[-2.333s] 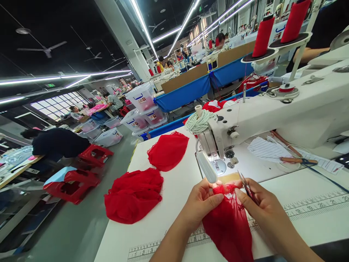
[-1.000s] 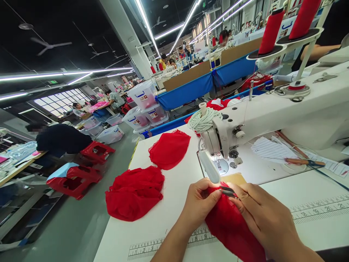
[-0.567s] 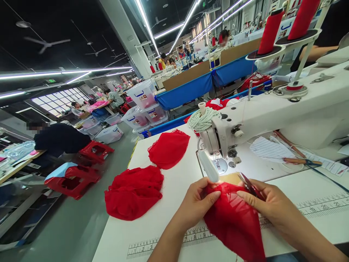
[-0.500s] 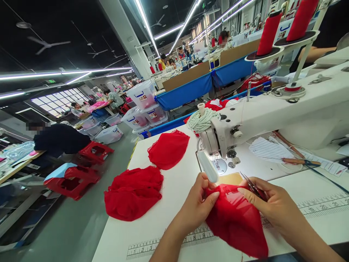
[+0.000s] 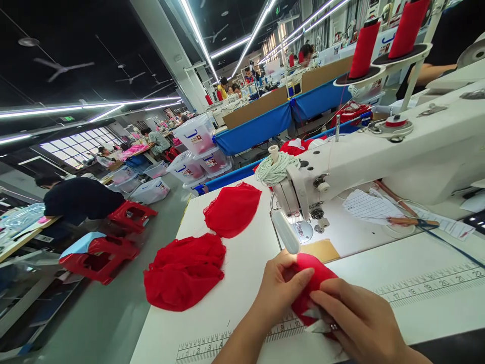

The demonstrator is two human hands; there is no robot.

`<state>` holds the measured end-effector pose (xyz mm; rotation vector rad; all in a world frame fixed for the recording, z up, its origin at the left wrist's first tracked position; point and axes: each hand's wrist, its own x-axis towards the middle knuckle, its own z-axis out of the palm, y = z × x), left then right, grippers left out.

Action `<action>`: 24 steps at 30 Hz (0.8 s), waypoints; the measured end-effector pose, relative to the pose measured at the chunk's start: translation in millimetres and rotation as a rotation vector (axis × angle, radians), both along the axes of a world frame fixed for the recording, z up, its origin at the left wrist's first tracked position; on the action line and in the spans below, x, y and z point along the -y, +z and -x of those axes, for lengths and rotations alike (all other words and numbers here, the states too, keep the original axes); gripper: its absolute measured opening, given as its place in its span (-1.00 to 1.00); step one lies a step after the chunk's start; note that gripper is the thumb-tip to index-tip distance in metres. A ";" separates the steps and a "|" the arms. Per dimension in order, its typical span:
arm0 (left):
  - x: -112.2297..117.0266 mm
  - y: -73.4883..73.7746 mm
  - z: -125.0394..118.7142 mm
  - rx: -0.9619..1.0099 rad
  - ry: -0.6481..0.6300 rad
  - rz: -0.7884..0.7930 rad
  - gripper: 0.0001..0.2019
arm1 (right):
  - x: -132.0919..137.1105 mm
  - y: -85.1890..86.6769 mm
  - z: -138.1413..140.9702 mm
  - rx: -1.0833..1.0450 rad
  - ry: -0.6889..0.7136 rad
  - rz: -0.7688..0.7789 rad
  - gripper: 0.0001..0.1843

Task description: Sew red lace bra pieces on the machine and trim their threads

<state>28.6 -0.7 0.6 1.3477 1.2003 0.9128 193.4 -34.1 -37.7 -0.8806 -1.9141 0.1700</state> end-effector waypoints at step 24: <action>-1.2 -7.3 4.4 0.461 0.000 0.267 -0.66 | -45.8 31.9 -19.0 -0.481 -0.102 0.901 -0.56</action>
